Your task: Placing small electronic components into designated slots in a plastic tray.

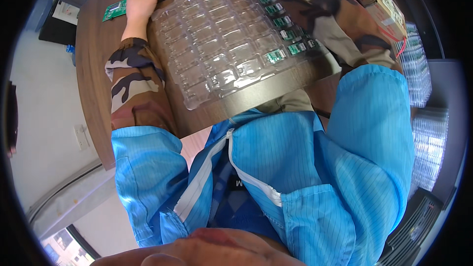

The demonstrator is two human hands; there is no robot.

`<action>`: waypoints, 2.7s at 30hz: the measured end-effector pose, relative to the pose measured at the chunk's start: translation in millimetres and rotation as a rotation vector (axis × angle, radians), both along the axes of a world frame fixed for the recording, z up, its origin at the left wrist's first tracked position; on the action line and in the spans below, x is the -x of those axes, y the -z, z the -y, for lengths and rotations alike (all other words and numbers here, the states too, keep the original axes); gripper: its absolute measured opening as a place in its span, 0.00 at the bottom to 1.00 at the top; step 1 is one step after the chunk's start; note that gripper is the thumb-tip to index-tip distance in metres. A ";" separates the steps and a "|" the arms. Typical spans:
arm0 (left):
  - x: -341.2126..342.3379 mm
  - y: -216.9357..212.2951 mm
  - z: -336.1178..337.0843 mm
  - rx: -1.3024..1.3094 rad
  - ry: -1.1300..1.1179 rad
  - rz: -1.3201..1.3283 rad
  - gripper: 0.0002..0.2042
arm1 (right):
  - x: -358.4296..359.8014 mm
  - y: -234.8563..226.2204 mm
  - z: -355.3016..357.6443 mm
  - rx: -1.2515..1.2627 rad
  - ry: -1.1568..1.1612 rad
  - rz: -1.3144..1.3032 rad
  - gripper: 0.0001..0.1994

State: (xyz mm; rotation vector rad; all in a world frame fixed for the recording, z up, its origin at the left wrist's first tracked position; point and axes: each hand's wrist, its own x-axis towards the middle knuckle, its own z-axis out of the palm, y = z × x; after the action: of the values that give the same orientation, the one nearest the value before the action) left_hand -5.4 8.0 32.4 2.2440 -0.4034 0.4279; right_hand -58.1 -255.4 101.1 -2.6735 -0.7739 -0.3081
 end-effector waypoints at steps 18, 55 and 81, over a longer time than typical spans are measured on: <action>-6.6 -2.8 9.5 0.066 0.038 -0.039 0.13 | 187.5 -16.7 9.1 0.230 -0.110 -0.235 0.12; 6.3 -14.1 26.3 0.059 -0.051 -0.013 0.12 | 16.0 -15.4 -33.5 -0.622 -0.153 -0.529 0.14; 13.4 -11.7 22.9 0.245 -0.090 0.009 0.10 | -70.2 19.7 -76.4 -0.931 0.026 -0.537 0.07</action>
State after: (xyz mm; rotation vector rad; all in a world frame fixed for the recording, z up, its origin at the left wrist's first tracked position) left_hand -18.8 -14.8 44.1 2.0274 -0.2406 0.5059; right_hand 12.2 -178.9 81.4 -1.7483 -0.2987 0.0567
